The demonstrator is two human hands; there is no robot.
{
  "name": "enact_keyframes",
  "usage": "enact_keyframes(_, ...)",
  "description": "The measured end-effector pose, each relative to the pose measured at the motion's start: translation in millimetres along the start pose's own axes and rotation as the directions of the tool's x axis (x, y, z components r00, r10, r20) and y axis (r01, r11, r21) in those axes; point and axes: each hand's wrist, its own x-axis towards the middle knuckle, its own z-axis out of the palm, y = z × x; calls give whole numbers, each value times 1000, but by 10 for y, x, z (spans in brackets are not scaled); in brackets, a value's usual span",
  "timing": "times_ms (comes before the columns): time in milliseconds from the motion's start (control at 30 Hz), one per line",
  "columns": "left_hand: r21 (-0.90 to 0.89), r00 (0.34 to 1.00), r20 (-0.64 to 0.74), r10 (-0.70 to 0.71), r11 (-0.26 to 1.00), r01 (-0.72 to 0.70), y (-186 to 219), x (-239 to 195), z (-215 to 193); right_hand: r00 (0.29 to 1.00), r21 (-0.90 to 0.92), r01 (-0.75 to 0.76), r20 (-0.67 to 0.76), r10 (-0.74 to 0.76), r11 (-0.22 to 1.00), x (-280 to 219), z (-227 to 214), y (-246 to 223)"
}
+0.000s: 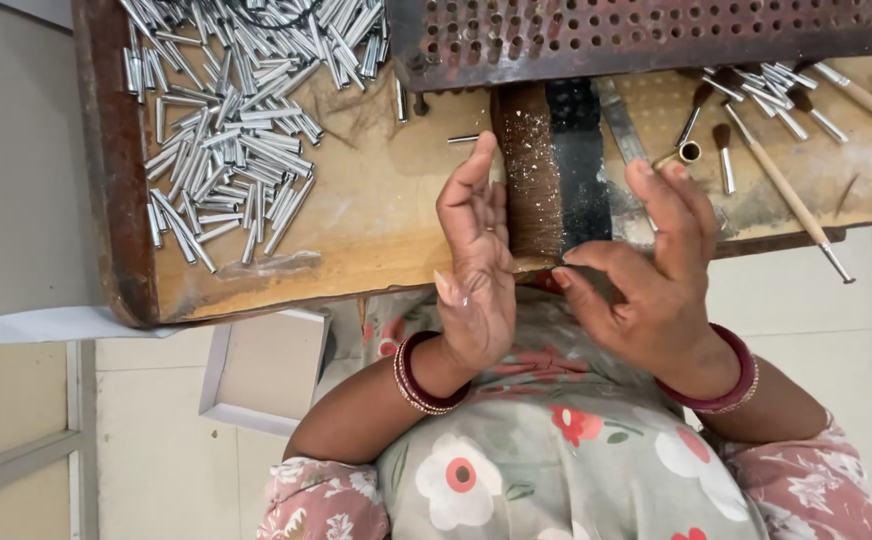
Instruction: The person sits at a workbench assembling brushes. They pick metal ferrules from a pile, insert a brush head or handle into each ferrule, press the parts together by hand, and set the assembled brush aside, repeating the cycle.
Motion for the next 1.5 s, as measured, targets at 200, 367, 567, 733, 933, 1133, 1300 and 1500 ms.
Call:
enact_keyframes(200, 326, 956, -75, 282, 914, -244, 144, 21, -308, 981, -274, 191, 84, -175, 943, 51, 146, -1)
enact_keyframes(367, 748, 976, 59, 211, 638, -183, 285, -4, -430, 965, -408, 262, 142, -222, 875, 52, 294, 38)
enact_keyframes(567, 945, 975, 222, -32, 255, -207, 334, 114, -279, 967, -463, 255, 132, -219, 849, -53, 443, 139)
enact_keyframes(733, 951, 968, 244, -56, 209, -228, 243, 135, -320, 978, -442, 208, 74, -195, 873, -133, 518, 187)
enact_keyframes(933, 954, 970, 237, -58, 201, -221, 231, 127, -318, 982, -431, 183, 43, -183, 883, -66, 440, 129)
enact_keyframes(1133, 928, 962, 273, 0, 263, -264, 405, 126, -232, 981, -253, 52, -166, -96, 966, -77, 74, 135)
enact_keyframes(1300, 739, 962, 224, 154, 617, -271, 608, 79, -14, 927, -398, 215, -204, -315, 892, -203, -9, 139)
enact_keyframes(1500, 616, 919, 393, -36, 752, -234, 418, -4, 130, 898, -394, 296, -196, -394, 870, -92, -119, 10)
